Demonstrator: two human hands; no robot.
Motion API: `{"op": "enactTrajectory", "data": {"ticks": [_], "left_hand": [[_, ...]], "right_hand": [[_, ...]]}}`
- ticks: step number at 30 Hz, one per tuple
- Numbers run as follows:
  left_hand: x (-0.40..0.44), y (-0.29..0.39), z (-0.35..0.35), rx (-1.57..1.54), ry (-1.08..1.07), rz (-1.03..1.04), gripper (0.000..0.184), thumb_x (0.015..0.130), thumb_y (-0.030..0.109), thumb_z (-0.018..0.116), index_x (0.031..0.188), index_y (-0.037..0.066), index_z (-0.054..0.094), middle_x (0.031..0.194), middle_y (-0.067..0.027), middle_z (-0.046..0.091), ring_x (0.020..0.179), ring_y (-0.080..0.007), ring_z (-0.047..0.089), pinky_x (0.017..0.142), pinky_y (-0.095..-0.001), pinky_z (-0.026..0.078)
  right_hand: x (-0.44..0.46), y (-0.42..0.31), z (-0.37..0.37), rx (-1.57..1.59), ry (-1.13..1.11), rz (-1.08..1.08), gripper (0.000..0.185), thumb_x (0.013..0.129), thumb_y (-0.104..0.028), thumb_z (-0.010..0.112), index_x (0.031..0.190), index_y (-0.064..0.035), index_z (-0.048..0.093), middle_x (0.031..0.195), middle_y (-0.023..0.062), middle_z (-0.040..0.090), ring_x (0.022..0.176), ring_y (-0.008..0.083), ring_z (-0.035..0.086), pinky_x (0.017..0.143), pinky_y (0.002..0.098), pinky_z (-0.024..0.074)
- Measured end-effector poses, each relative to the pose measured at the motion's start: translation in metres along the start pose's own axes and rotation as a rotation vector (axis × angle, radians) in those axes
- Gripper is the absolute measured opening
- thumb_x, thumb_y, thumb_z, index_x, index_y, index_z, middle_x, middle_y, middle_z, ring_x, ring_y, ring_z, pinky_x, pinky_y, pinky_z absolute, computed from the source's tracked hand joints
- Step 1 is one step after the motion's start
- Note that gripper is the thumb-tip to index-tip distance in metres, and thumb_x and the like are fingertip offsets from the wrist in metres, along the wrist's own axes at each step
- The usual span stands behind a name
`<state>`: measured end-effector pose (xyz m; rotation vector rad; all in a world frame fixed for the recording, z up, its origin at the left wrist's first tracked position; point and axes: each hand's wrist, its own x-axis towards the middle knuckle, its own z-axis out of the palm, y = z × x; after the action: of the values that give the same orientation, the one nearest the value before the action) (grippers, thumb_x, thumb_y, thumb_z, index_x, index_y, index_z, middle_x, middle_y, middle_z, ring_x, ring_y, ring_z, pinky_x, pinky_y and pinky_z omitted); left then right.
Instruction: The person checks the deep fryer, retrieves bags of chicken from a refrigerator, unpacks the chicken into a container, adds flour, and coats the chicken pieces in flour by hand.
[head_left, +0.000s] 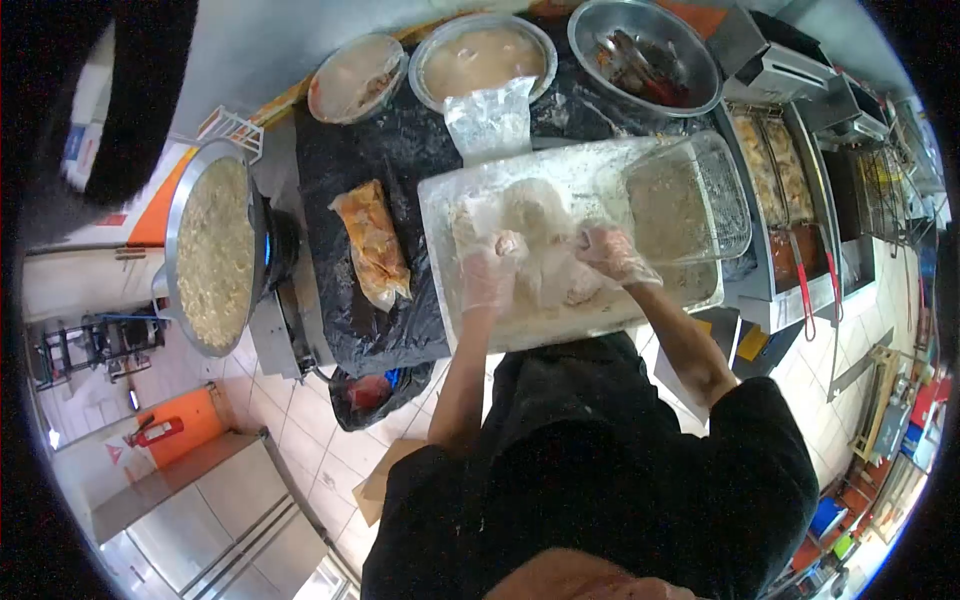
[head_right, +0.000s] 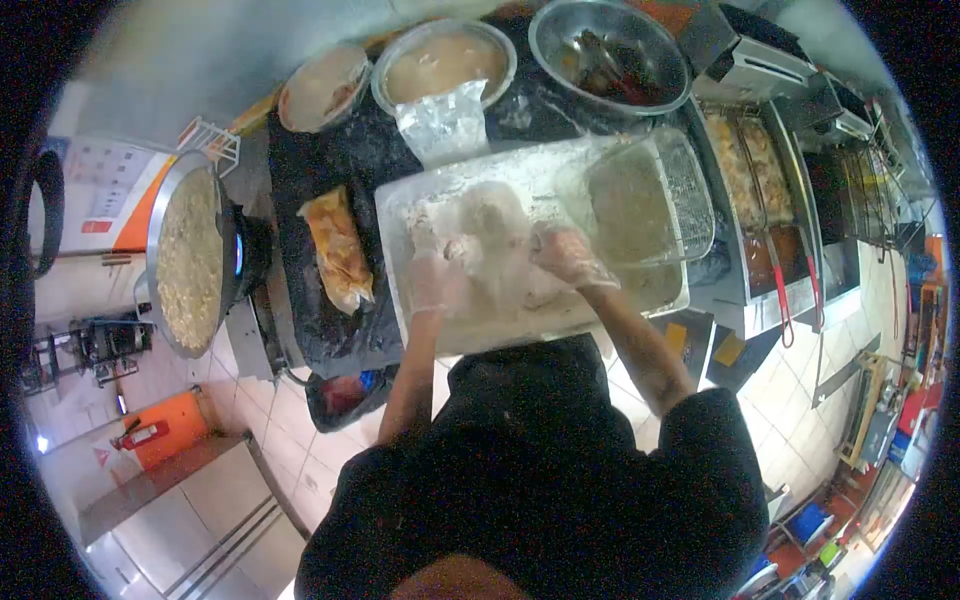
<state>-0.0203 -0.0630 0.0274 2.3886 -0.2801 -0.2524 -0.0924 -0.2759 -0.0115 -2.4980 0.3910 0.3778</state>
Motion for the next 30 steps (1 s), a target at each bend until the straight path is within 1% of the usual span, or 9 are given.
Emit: {"op": "enactTrajectory", "data": {"ticks": [6, 9, 12, 14, 16, 18, 22, 27, 30], "left_hand": [[0.011, 0.034, 0.035, -0.189, -0.099, -0.115, 0.028, 0.078, 0.026, 0.061, 0.091, 0.002, 0.067, 0.081, -0.0195, 0.066, 0.077, -0.0312, 0.065, 0.071, -0.0385, 0.049], [0.004, 0.059, 0.051, -0.417, -0.216, 0.016, 0.027, 0.08, 0.026, 0.062, 0.092, 0.004, 0.067, 0.082, -0.0141, 0.068, 0.079, -0.0298, 0.064, 0.073, -0.0387, 0.049], [0.014, 0.017, 0.077, -0.441, 0.058, 0.709, 0.032, 0.078, 0.03, 0.066, 0.098, 0.005, 0.067, 0.085, -0.0132, 0.068, 0.081, -0.0304, 0.064, 0.077, -0.0395, 0.049], [0.02, -0.035, 0.108, -0.708, -0.007, 0.23, 0.04, 0.076, 0.033, 0.068, 0.103, 0.004, 0.064, 0.089, -0.0164, 0.067, 0.085, -0.0312, 0.063, 0.08, -0.04, 0.048], [0.02, -0.059, 0.109, -0.507, -0.073, 0.012, 0.048, 0.074, 0.035, 0.069, 0.107, 0.002, 0.062, 0.093, -0.0196, 0.065, 0.088, -0.0325, 0.063, 0.082, -0.0406, 0.048], [0.024, -0.07, 0.099, 0.139, -0.141, 0.066, 0.055, 0.072, 0.037, 0.07, 0.111, -0.001, 0.059, 0.096, -0.0225, 0.064, 0.09, -0.0343, 0.062, 0.083, -0.0415, 0.048], [0.029, -0.085, 0.133, 0.277, -0.198, -0.202, 0.058, 0.073, 0.036, 0.068, 0.113, -0.004, 0.055, 0.098, -0.024, 0.064, 0.093, -0.0359, 0.062, 0.082, -0.0424, 0.048], [0.023, 0.006, 0.089, 0.275, -0.43, -0.417, 0.052, 0.077, 0.039, 0.061, 0.105, -0.004, 0.06, 0.1, -0.0217, 0.065, 0.097, -0.0346, 0.061, 0.085, -0.0401, 0.048], [0.013, -0.045, 0.13, 0.483, -0.792, -0.148, 0.051, 0.088, 0.044, 0.049, 0.113, 0.001, 0.06, 0.11, -0.0186, 0.062, 0.099, -0.0301, 0.06, 0.089, -0.0394, 0.047]], "right_hand": [[-0.009, -0.021, -0.023, 0.418, 0.059, -0.005, 0.042, 0.07, -0.027, 0.073, 0.106, -0.0086, 0.062, 0.083, 0.0131, 0.064, 0.076, 0.0213, 0.062, 0.071, 0.0357, 0.0489], [0.032, 0.055, 0.058, 0.45, 0.243, -0.386, 0.047, 0.069, -0.028, 0.074, 0.11, -0.0079, 0.061, 0.087, 0.0109, 0.065, 0.079, 0.0195, 0.062, 0.073, 0.0347, 0.0501], [0.046, 0.106, 0.068, 0.005, 0.272, -0.359, 0.052, 0.073, -0.033, 0.071, 0.115, -0.0054, 0.057, 0.098, 0.0108, 0.063, 0.088, 0.0205, 0.061, 0.078, 0.0357, 0.0508], [0.025, 0.072, -0.008, 0.214, 0.085, -0.151, 0.055, 0.078, -0.038, 0.066, 0.12, -0.004, 0.053, 0.107, 0.012, 0.06, 0.093, 0.0219, 0.06, 0.08, 0.0366, 0.0511], [0.027, 0.069, -0.046, 0.787, -0.01, -0.003, 0.05, 0.083, -0.04, 0.061, 0.116, -0.0029, 0.053, 0.107, 0.0113, 0.06, 0.089, 0.0217, 0.06, 0.074, 0.0357, 0.0523], [0.05, 0.069, -0.084, 0.825, 0.173, -0.082, 0.039, 0.082, -0.036, 0.062, 0.1, -0.0022, 0.057, 0.097, 0.0092, 0.062, 0.08, 0.0211, 0.061, 0.065, 0.0345, 0.0526], [0.136, -0.025, -0.197, -0.17, 0.451, -0.296, 0.014, 0.077, -0.013, 0.057, 0.07, -0.0007, 0.057, 0.071, 0.0165, 0.06, 0.07, 0.0273, 0.062, 0.064, 0.0392, 0.0496], [0.32, -0.037, -0.159, 0.102, 0.246, -0.377, 0.025, 0.081, -0.029, 0.055, 0.09, -0.0059, 0.062, 0.099, 0.0154, 0.062, 0.094, 0.0303, 0.059, 0.079, 0.0403, 0.0463], [0.384, -0.021, -0.106, -0.102, 0.642, -0.633, 0.03, 0.08, -0.032, 0.056, 0.095, -0.0065, 0.063, 0.101, 0.0145, 0.062, 0.094, 0.0254, 0.061, 0.08, 0.0382, 0.0471]]}}
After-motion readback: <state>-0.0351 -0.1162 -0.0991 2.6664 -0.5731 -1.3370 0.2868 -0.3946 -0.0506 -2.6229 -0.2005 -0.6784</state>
